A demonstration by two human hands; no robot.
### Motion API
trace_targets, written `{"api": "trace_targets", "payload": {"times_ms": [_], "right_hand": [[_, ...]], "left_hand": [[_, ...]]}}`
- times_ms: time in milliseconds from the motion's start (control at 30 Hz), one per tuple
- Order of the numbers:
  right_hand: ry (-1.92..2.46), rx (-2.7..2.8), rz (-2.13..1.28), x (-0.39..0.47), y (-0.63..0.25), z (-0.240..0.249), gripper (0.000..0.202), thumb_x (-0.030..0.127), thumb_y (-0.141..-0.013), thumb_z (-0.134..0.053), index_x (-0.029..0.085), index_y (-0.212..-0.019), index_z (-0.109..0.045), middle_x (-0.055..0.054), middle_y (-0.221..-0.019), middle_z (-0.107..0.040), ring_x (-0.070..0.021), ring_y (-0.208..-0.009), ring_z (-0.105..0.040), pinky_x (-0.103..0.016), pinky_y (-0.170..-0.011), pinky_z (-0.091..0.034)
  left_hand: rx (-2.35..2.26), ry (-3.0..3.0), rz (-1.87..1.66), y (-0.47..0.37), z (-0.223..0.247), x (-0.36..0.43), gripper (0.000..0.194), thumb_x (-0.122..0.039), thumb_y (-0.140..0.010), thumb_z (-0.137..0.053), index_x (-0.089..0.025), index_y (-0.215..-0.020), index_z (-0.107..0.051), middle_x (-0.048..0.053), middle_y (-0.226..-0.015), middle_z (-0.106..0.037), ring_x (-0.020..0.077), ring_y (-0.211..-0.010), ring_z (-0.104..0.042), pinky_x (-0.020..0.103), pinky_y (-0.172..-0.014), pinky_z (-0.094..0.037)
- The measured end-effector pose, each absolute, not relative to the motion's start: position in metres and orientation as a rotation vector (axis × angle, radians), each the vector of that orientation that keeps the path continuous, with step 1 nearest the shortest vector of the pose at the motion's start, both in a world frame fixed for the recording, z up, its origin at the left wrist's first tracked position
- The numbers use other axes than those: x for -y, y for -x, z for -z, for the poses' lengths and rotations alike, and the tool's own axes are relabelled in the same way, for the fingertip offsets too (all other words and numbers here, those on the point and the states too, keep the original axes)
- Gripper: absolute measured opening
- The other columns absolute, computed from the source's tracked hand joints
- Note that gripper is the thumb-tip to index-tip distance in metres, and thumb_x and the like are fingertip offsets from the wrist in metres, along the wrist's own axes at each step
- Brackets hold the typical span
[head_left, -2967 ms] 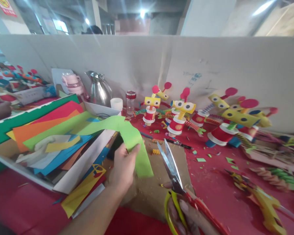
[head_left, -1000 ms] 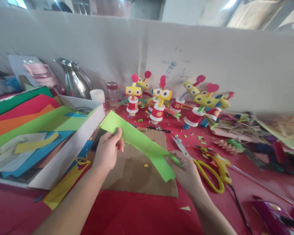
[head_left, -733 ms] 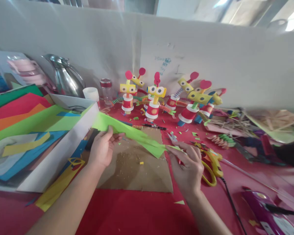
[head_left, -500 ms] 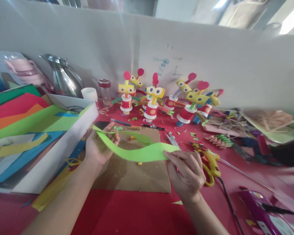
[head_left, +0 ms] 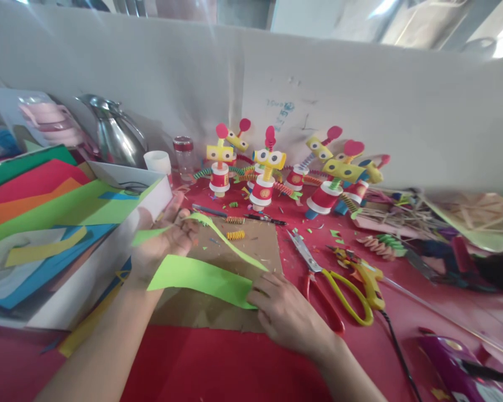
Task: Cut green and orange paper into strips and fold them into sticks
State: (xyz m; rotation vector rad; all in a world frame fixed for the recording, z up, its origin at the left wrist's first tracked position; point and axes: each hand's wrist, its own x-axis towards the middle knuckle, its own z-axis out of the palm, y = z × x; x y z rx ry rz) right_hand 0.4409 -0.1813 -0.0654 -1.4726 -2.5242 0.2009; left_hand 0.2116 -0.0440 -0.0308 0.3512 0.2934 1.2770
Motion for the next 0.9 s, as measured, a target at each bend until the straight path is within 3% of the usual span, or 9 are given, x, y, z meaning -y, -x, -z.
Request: {"api": "trace_targets", "payload": {"times_ms": [100, 233, 367, 533, 667, 800, 900], "right_hand": [[1.53, 2.442, -0.297, 0.184, -0.44, 0.058, 0.006, 0.021, -0.083, -0.06, 0.02, -0.088, -0.062, -0.006, -0.099, -0.061, -0.0228, -0.096, -0.053, -0.039, -0.084, -0.045], [1.53, 2.322, -0.394, 0.184, -0.441, 0.05, 0.023, 0.038, -0.094, -0.051, 0.021, -0.103, -0.062, -0.008, -0.108, -0.061, -0.0244, -0.1, -0.055, -0.042, -0.085, -0.047], [1.62, 2.316, -0.315, 0.183, -0.441, 0.055, 0.022, 0.038, -0.088, -0.063, 0.023, -0.104, -0.064, -0.007, -0.108, -0.062, -0.0257, -0.099, -0.057, -0.043, -0.086, -0.047], [1.669, 2.307, -0.268, 0.183, -0.439, 0.062, 0.022, 0.03, -0.083, -0.069, 0.024, -0.104, -0.063, -0.005, -0.109, -0.062, -0.0257, -0.099, -0.057, -0.043, -0.085, -0.048], [1.669, 2.303, -0.274, 0.183, -0.439, 0.064, 0.017, 0.027, -0.084, -0.069, 0.024, -0.099, -0.063, -0.004, -0.104, -0.062, -0.0246, -0.094, -0.057, -0.042, -0.08, -0.05], [1.661, 2.321, -0.276, 0.182, -0.44, 0.065, 0.018, 0.024, -0.083, -0.068, 0.025, -0.1, -0.063, -0.005, -0.105, -0.063, -0.0247, -0.094, -0.058, -0.042, -0.08, -0.05], [1.637, 2.351, -0.277, 0.182, -0.44, 0.064, 0.014, 0.023, -0.086, -0.066, 0.023, -0.099, -0.064, -0.006, -0.106, -0.064, -0.0244, -0.095, -0.059, -0.04, -0.08, -0.051]], "left_hand": [[-0.306, -0.341, -1.35, -0.208, 0.025, 0.043, 0.046, -0.051, -0.092, -0.044, -0.019, -0.12, -0.063, 0.01, -0.088, -0.068, 0.0196, -0.085, -0.066, 0.033, -0.075, -0.059], [-0.394, -0.344, -1.276, -0.205, 0.02, 0.044, 0.045, -0.047, -0.093, -0.043, -0.018, -0.122, -0.061, 0.012, -0.089, -0.07, 0.0208, -0.085, -0.067, 0.035, -0.074, -0.06], [-0.333, -0.408, -1.36, -0.199, 0.017, 0.045, 0.042, -0.049, -0.091, -0.048, -0.021, -0.118, -0.063, 0.007, -0.087, -0.072, 0.0168, -0.082, -0.068, 0.029, -0.075, -0.06], [-0.287, -0.581, -1.644, -0.189, 0.021, 0.035, 0.026, -0.037, -0.093, -0.051, -0.02, -0.105, -0.065, 0.008, -0.113, -0.069, 0.0173, -0.124, -0.056, 0.029, -0.103, -0.048], [-0.372, -0.596, -1.796, -0.184, 0.024, 0.027, 0.013, -0.022, -0.09, -0.054, -0.023, -0.089, -0.067, 0.002, -0.118, -0.068, 0.0156, -0.132, -0.048, 0.029, -0.11, -0.041], [-0.499, -0.72, -1.823, -0.183, 0.023, 0.023, 0.015, -0.015, -0.084, -0.057, -0.025, -0.089, -0.068, -0.001, -0.138, -0.057, 0.0163, -0.139, -0.04, 0.025, -0.11, -0.039], [-0.675, -0.791, -1.834, -0.185, 0.025, 0.023, 0.042, -0.007, -0.075, -0.066, -0.031, -0.109, -0.064, -0.004, -0.151, -0.041, 0.0158, -0.144, -0.03, 0.024, -0.109, -0.037]]}}
